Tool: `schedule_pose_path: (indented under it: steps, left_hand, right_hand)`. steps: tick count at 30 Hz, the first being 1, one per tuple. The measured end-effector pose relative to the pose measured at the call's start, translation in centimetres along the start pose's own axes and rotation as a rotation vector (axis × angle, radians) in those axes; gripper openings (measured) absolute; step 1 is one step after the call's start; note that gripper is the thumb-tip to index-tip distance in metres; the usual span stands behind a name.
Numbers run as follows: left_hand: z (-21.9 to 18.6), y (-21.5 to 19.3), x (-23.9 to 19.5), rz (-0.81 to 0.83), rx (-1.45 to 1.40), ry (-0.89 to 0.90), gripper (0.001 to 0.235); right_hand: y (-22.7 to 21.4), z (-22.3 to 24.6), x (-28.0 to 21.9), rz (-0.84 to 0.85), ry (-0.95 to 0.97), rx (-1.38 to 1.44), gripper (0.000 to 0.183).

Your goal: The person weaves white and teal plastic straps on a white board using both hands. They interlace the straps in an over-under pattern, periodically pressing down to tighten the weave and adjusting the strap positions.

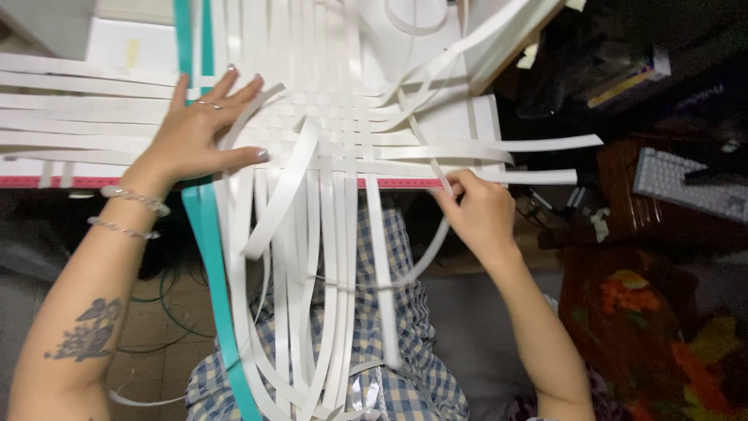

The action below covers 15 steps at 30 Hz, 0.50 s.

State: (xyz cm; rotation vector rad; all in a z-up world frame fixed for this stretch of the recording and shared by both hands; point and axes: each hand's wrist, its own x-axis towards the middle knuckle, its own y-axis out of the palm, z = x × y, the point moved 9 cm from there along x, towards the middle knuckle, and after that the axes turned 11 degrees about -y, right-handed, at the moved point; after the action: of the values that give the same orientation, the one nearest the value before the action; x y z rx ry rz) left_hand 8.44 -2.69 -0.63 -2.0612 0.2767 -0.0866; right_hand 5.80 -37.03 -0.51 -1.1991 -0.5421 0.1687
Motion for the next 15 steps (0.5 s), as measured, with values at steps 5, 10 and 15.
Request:
schedule_pose_path:
  steps: [5, 10, 15]
  left_hand:
    - [1.0, 0.0, -0.1, -0.016, -0.109, 0.010, 0.065]
    - [1.7, 0.2, -0.1, -0.006, -0.202, 0.015, 0.059]
    - [1.6, -0.5, -1.0, -0.126, -0.176, 0.040, 0.051]
  right_hand:
    - [-3.6, -2.5, -3.0, -0.085, 0.192, 0.411, 0.010]
    - [-6.9, -13.0, -15.3, -0.436, 0.541, 0.520, 0.025]
    - [-10.7, -18.4, -28.0, -0.756, 0.807, 0.436, 0.024]
